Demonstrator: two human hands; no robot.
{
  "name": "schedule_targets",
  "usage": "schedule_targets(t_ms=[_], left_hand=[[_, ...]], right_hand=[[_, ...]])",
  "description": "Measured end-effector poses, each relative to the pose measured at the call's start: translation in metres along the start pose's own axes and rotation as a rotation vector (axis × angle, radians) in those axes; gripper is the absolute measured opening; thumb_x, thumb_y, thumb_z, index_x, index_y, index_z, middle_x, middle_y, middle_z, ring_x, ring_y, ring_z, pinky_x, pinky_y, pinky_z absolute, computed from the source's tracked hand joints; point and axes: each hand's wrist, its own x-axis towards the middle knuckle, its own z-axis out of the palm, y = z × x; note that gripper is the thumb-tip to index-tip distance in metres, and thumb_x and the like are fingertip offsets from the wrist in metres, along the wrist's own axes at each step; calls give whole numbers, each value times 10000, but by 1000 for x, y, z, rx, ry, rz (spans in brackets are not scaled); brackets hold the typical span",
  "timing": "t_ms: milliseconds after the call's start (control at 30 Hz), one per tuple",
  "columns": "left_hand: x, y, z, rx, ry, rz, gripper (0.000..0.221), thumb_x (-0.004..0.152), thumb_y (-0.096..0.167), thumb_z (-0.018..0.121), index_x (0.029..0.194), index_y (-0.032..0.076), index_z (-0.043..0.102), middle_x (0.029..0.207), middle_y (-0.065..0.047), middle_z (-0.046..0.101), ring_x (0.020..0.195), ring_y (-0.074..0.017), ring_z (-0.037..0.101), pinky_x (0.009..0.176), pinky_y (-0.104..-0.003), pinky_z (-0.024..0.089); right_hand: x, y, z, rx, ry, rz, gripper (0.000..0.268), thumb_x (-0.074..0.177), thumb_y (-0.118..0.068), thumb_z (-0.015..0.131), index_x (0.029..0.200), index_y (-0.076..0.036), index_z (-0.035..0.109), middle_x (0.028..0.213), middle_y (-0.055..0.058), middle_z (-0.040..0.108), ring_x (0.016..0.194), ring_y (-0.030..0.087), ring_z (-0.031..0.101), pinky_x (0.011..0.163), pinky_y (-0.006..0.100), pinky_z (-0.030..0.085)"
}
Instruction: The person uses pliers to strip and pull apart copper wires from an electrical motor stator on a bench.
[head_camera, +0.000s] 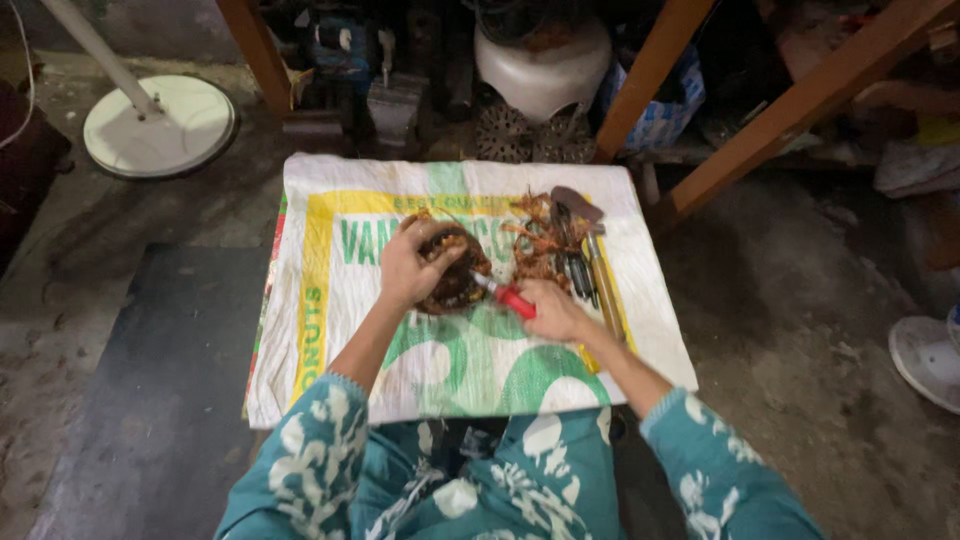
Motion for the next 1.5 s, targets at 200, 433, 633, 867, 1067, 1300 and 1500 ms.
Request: schedule_targets(t_ms=[200, 433, 633, 867, 1067, 1300, 1500], left_hand=[[-16, 26, 1, 54, 125, -154, 688, 629, 386, 914, 1195, 93, 656, 1383, -254, 501, 1065, -375, 649, 871, -454, 551], [-36, 39, 22, 322, 136, -232, 697, 806, 499, 854, 1353, 140, 614, 1143, -216, 517, 990, -438, 614, 773, -523, 531], [-13, 41, 37, 470, 146, -345, 952, 740, 759, 788, 1217, -36, 571, 1135, -276, 506, 878, -461, 626, 633, -531, 534], [-2, 37, 32, 408, 35, -334, 825, 691, 753, 761, 1156, 71, 727, 1125, -268, 562, 754, -438, 676, 636, -503, 556], [15, 12, 32, 305, -56, -363, 779, 653, 738, 792, 1106, 105, 780, 1090, -162, 622, 851, -359, 699, 723, -451, 571], [9, -12, 33, 223, -12, -235, 704, 652, 601, 863, 1143, 104, 777, 1052, -113, 666, 888, -333, 700, 763, -440, 567], [-8, -10, 22, 76, 56, -128, 667, 623, 512, 918, 1109, 80, 768, 1009, -114, 659, 891, -330, 694, 749, -432, 558]], right_hand=[[-30, -23, 31, -151, 158, 155, 154, 689, -105, 690, 826, -40, 662, 934, 180, 616, 961, 371, 625, 854, 487, 485], [-46, -47, 29, -148, 172, 262, 279, 838, -218, 690, 1042, -42, 616, 974, 221, 624, 934, 422, 646, 825, 519, 512], [-42, -68, 34, -300, 251, 368, 421, 882, -276, 709, 1199, -39, 564, 1015, 287, 615, 888, 470, 649, 743, 559, 525], [-42, -44, 24, -150, 195, 273, 354, 864, -365, 738, 947, -33, 648, 843, 242, 659, 856, 428, 651, 798, 529, 499], [-38, -33, 20, -127, 210, 213, 432, 869, -423, 740, 744, -33, 605, 758, 192, 621, 781, 391, 625, 756, 505, 481], [-35, -14, 15, -94, 73, 183, 483, 876, -462, 734, 704, -46, 561, 705, 144, 570, 773, 338, 588, 785, 486, 454], [-38, 4, 6, -40, 31, 44, 468, 860, -433, 770, 719, -31, 575, 652, 131, 566, 628, 301, 595, 624, 444, 460]])
